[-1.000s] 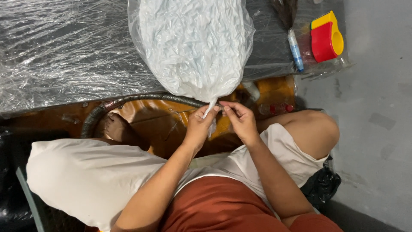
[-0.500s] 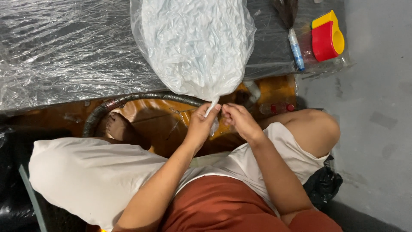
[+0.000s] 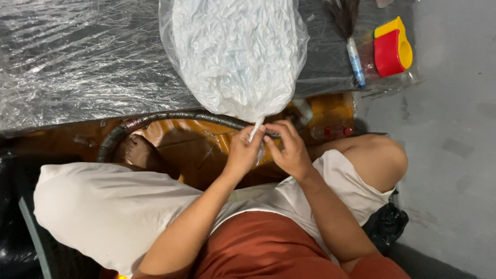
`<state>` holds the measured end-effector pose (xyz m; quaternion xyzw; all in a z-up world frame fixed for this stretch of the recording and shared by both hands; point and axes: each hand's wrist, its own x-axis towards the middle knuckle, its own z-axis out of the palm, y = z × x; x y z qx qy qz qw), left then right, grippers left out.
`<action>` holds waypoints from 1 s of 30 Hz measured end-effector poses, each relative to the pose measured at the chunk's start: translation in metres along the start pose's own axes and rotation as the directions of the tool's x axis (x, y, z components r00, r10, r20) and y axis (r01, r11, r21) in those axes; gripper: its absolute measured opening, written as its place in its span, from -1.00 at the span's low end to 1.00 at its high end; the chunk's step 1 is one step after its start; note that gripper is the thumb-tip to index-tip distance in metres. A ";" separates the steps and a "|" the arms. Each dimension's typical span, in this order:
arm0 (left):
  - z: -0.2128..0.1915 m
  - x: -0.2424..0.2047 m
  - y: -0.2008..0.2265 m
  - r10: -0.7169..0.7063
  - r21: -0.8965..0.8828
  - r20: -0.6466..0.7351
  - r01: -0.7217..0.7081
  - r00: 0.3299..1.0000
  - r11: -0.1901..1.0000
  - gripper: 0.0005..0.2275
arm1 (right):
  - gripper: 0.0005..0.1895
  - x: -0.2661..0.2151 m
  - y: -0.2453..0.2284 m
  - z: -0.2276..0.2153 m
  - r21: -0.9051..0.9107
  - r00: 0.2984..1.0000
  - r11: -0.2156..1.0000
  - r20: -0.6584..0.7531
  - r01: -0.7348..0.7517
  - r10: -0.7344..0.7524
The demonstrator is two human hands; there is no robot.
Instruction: Vacuum sealing a pillow by placing it in a plastic bag, removing air with a vacuum hose, and sealing the opening with tape.
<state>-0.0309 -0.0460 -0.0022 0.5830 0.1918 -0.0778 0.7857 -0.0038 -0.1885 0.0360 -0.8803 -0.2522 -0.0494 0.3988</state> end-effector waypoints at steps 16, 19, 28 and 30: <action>-0.009 0.002 0.009 -0.032 0.133 0.096 0.019 0.995 0.991 -0.64 | -0.77 -0.002 0.043 0.038 0.473 0.649 0.468 0.360 -0.746 0.670; -0.007 0.003 0.007 -0.065 0.118 0.096 0.054 0.993 0.992 -0.62 | -0.78 -0.001 0.045 0.040 0.499 0.530 0.297 0.429 -0.814 0.732; -0.010 0.010 0.002 -0.206 -0.016 0.105 0.209 0.973 0.978 -0.61 | -0.74 -0.016 0.080 0.058 0.202 0.619 0.586 0.291 -0.785 0.729; -0.010 0.013 -0.001 -0.216 -0.023 0.098 0.219 0.971 0.975 -0.61 | -0.71 -0.011 0.058 0.049 0.121 0.734 0.730 0.229 -0.673 0.639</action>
